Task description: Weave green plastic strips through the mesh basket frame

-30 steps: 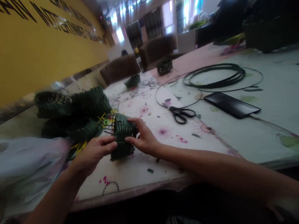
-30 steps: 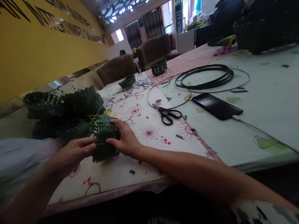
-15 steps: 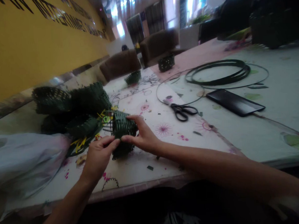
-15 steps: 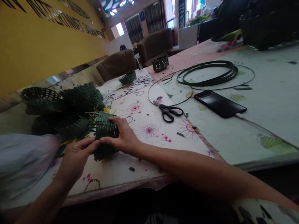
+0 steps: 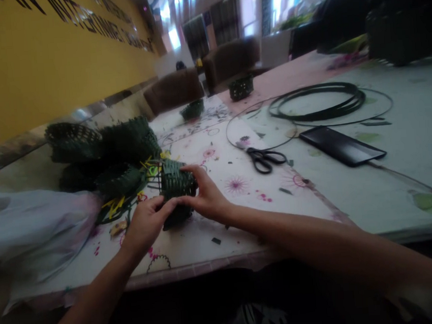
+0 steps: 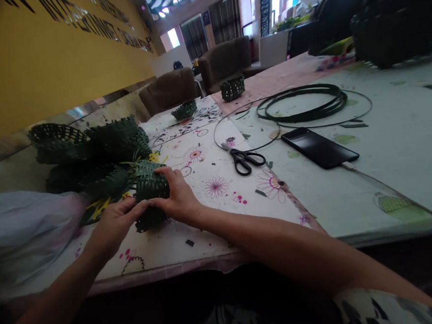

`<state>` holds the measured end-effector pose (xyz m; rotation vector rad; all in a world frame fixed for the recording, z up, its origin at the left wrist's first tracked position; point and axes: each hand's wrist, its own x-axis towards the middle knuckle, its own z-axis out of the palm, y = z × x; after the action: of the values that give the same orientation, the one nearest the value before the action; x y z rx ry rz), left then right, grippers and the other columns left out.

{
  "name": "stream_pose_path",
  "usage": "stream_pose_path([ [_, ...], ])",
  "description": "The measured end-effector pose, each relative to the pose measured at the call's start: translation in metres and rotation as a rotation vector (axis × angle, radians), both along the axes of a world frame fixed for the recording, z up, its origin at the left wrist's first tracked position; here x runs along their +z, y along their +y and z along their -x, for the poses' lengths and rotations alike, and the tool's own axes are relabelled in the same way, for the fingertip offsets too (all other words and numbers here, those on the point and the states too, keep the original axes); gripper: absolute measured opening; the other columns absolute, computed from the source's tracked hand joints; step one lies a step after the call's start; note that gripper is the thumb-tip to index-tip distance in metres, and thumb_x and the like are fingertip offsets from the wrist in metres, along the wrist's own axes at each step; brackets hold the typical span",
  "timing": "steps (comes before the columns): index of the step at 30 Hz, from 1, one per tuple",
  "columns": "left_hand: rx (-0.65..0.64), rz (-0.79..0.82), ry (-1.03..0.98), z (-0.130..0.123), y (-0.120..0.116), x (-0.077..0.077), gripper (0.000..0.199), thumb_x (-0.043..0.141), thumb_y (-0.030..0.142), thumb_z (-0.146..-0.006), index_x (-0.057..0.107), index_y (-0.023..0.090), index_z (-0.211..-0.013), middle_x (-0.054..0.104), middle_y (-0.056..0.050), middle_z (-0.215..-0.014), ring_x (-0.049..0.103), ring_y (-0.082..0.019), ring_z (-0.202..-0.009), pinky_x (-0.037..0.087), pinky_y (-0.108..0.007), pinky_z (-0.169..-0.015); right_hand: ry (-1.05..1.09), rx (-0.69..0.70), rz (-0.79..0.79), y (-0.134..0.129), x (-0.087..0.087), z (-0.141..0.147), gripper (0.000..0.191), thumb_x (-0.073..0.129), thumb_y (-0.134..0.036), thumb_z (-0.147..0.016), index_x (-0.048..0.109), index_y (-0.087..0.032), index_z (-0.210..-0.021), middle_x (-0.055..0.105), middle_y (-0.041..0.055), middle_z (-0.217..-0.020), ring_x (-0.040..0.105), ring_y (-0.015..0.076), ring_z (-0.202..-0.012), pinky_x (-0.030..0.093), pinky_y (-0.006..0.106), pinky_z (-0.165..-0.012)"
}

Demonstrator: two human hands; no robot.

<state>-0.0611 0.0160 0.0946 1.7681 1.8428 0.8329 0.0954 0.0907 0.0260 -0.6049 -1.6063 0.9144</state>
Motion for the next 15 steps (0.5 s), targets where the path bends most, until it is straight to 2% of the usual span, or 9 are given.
stream_pose_path([
  [3,-0.101,0.164,-0.080,0.011,0.002,0.008,0.044,0.062,0.059,-0.080,0.065,0.016,-0.071,0.053,0.001,-0.064,0.044,-0.013,-0.062,0.035,-0.025,-0.057,-0.005,0.047,0.028,0.000,0.003,-0.002,0.066,0.084,-0.022,-0.068,0.045,-0.025,-0.121,0.052,0.0073,-0.122,0.051,0.0244,-0.113,0.046,0.046,-0.101],
  [5,-0.152,0.202,-0.049,0.014,0.003,0.013,0.044,0.060,0.059,-0.082,0.062,0.017,-0.069,0.051,0.001,-0.064,0.044,-0.013,-0.062,0.035,-0.025,-0.057,-0.007,0.073,0.054,0.001,0.003,-0.003,0.067,0.084,-0.021,-0.068,0.044,-0.026,-0.121,0.052,0.0060,-0.120,0.052,0.0244,-0.111,0.046,0.047,-0.100],
  [9,-0.093,0.033,0.119,0.007,0.001,0.013,0.044,0.057,0.053,-0.082,0.049,0.019,-0.054,0.038,0.003,-0.055,0.034,-0.012,-0.055,0.027,-0.026,-0.052,0.000,0.074,0.066,0.000,0.002,-0.003,0.066,0.082,-0.021,-0.069,0.042,-0.027,-0.121,0.052,0.0051,-0.118,0.052,0.0242,-0.110,0.047,0.048,-0.100],
  [15,0.057,-0.132,0.143,-0.007,0.000,-0.008,0.040,0.054,0.048,-0.081,0.047,0.019,-0.054,0.037,0.003,-0.054,0.037,-0.013,-0.056,0.029,-0.026,-0.053,-0.066,0.031,0.004,-0.001,-0.001,-0.003,0.062,0.076,-0.020,-0.073,0.039,-0.027,-0.123,0.049,0.0081,-0.127,0.050,0.0254,-0.119,0.045,0.048,-0.104],
])
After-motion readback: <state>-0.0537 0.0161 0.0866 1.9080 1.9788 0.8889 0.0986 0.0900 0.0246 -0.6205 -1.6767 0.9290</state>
